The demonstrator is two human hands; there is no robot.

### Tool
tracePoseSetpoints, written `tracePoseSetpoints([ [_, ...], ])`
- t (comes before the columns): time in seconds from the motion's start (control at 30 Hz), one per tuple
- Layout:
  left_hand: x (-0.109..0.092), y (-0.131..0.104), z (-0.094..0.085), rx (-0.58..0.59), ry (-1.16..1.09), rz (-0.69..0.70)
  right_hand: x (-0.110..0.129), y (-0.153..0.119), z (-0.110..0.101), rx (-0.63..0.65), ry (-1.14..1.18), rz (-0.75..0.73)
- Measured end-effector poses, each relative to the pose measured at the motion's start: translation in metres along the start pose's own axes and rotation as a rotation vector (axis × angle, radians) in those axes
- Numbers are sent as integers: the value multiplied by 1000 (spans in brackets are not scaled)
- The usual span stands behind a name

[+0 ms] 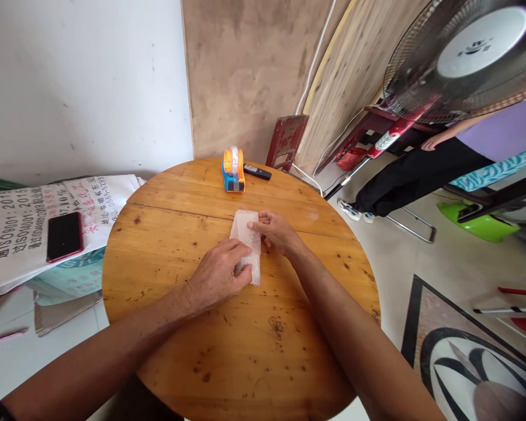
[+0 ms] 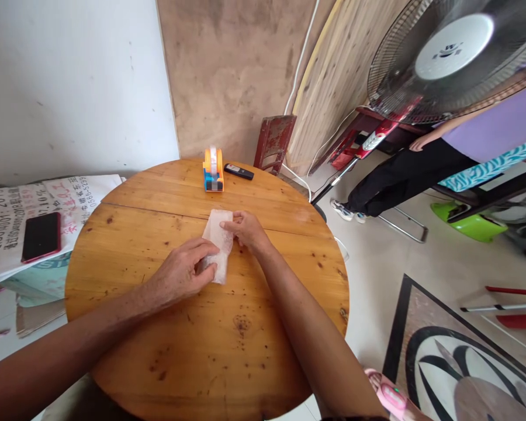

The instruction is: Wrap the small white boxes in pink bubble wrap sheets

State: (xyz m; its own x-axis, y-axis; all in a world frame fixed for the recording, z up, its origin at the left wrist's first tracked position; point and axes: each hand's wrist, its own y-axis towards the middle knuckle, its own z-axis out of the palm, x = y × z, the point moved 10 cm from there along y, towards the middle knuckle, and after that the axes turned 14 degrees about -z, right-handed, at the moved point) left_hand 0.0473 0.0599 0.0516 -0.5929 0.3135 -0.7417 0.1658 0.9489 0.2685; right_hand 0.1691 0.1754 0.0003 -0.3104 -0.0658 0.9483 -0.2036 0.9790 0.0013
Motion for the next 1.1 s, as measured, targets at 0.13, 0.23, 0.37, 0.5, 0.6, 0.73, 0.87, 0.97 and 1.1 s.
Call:
tracePoseSetpoints([
  [0.13,-1,0,-1,2,-2,-1,6,20,1,-1,-95,-51],
  [0.23,-2,1,-1,14,26,-18,9,30,7,84,-137,-50],
  [0.37,-2,1,-1,15,63,-31,11,34,12,138,-127,-64],
  [0.5,-4,0,-2,22,57,-21,12,36,12,121,-120,-112],
  [0.6,-2,1,0,48,109,-53,12,36,12,105,-116,-140],
  [0.73,2,3,3,113,151,-135,17,32,13,85,-102,-164],
  [0.87,5,4,5,117,130,-148,36,22,13,86,-42,-218],
  [0.97,6,3,5,98,108,-128,55,7,13,135,29,-266],
  [1.1,6,1,0,56,82,-122,76,-16,13,180,51,-328],
])
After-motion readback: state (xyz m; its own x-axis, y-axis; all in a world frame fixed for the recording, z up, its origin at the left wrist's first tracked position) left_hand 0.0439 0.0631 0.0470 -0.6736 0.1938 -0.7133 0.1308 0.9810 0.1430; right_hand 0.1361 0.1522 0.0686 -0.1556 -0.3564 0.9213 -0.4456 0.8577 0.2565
